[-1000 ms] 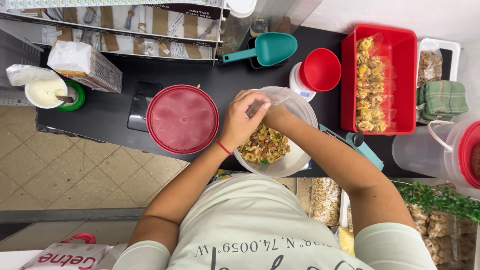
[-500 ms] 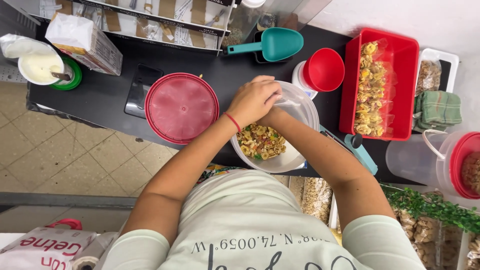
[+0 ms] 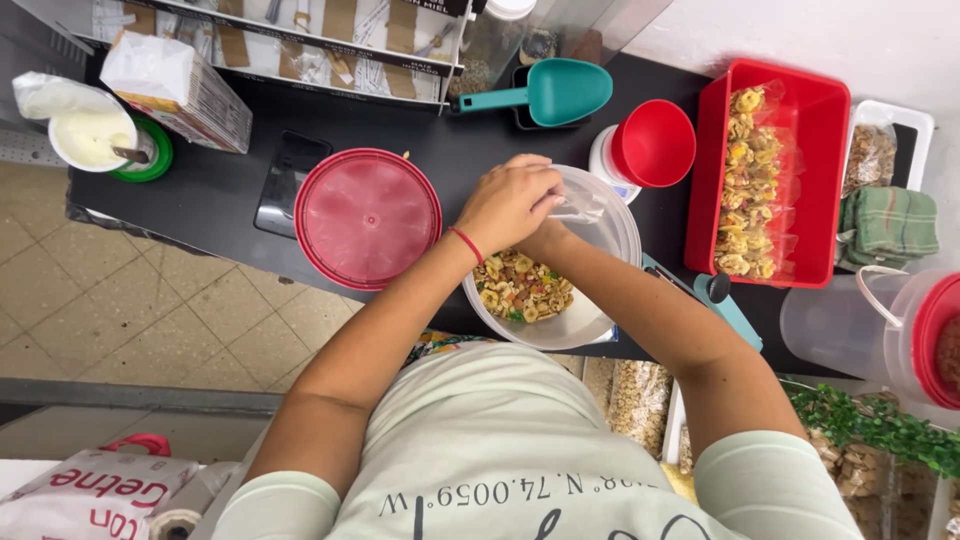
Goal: Packaging bulk snack mix into small plastic bags by scooping, weighing, and sealing them with a heat sealer.
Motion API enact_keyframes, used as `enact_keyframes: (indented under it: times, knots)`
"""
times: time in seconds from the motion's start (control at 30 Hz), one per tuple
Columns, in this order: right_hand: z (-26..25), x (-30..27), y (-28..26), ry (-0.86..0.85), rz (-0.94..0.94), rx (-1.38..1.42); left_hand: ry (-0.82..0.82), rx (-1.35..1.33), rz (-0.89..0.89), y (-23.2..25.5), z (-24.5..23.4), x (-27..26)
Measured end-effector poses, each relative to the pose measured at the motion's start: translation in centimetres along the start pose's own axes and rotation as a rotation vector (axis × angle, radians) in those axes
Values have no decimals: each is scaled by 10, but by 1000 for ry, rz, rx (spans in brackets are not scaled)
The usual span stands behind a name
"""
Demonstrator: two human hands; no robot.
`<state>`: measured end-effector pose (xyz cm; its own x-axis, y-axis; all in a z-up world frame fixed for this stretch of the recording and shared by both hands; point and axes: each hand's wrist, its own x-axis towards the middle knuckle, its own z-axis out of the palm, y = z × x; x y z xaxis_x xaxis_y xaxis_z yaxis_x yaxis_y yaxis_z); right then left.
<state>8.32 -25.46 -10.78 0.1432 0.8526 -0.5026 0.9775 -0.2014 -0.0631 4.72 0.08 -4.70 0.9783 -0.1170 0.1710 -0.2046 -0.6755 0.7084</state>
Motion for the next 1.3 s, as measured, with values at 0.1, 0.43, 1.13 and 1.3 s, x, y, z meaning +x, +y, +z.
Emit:
enact_keyframes:
  times: [0.1,0.43,1.13,1.3]
  knots:
    - [4,-5,0,-69,-25,30,3,-28,-6,1,-1,1]
    - [-77,84,-11,-238,-158,72,42,6,-6,-3,11,1]
    - [-78,54,19,-520,-155,528,-32,-95,-56,6,-7,1]
    - [-105,23,16,-372,25,661,-19,-137,-58,10,-17,-1]
